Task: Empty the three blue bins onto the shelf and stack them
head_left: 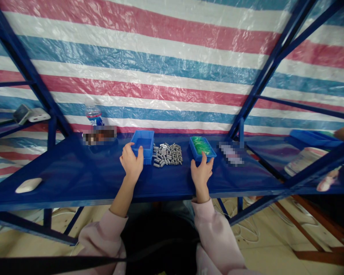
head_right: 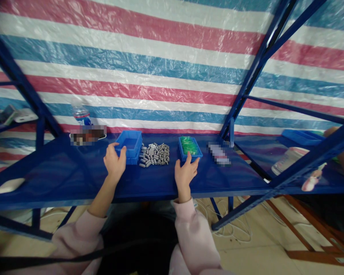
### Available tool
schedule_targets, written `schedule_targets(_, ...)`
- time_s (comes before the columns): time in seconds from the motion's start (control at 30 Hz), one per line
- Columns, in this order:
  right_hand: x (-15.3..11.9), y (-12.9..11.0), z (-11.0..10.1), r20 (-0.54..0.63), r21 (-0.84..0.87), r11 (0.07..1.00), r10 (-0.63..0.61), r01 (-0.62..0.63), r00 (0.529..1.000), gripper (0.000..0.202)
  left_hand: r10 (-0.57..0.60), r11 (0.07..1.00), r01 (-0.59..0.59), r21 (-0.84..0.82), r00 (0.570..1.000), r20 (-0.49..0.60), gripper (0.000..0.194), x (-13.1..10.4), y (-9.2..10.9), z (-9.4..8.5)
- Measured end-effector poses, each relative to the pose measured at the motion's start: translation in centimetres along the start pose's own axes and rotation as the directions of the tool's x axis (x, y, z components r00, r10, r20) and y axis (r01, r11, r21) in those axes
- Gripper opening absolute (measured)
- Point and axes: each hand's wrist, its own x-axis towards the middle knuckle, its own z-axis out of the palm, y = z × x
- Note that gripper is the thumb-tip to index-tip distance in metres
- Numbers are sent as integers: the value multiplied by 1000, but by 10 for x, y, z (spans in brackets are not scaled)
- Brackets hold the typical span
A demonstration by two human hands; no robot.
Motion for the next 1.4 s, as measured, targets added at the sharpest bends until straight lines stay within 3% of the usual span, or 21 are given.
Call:
schedule_targets(0.33, 2, 2, 2, -8, -4, 999, -32, 32, 999, 41, 9, 999, -9, -30, 1000, 0, 23, 0, -1, 1)
schedule_targets(0.47, 2, 1, 1, 3, 37, 999, -11, 11, 1000, 37, 38, 999, -40, -16, 994, -99, 27, -1, -1, 0)
schedule_targets(0.57, 2, -1, 0, 32, 70, 997, 17, -19, 999, 35, 137, 990, -139, 7, 967, -214, 30, -5, 3, 0)
schedule_targets(0.63, 2, -2, 0, 36, 96, 995, 3, -6, 999, 34, 268, 962, -274, 3, 939, -214, 28, -11, 9, 1)
schedule_targets(0.7, 3, -1, 0, 22, 122, 992, -39, 36, 999, 32, 460, 884, -465, -41, 883, -94, 24, -22, 17, 5)
schedule_targets(0.73, 3, -1, 0, 14, 132, 989, -62, 59, 998, 31, 574, 816, -571, -90, 819, 11, 23, -28, 22, 8)
schedule_targets(0.77, 2, -1, 0, 7, 140, 987, -81, 79, 997, 30, 687, 726, -668, -160, 715, 129, 22, -35, 26, 11)
schedule_targets(0.83, 1, -1, 1, 1, 152, 982, -114, 112, 994, 29, 831, 547, -776, -315, 454, 322, 25, -48, 34, 17)
schedule_targets(0.87, 1, -1, 1, 1, 155, 980, -129, 128, 992, 29, 854, 494, -786, -372, 356, 379, 27, -52, 36, 20)
schedule_targets(0.9, 0, -2, 1, 4, 156, 977, -146, 144, 989, 29, 857, 469, -780, -414, 289, 427, 28, -56, 38, 22)
schedule_targets(0.97, -2, -3, 1, 20, 152, 972, -182, 177, 983, 28, 826, 498, -743, -448, 250, 505, 34, -59, 39, 26)
schedule_targets(1.1, -3, -7, -2, 77, 129, 967, -229, 218, 970, 30, 739, 601, -660, -450, 245, 627, 52, -54, 35, 31)
schedule_targets(1.4, -2, -12, -8, 58, 16, 999, -43, 42, 997, 44, 703, 635, -635, -439, 241, 669, 53, -55, 33, 33)
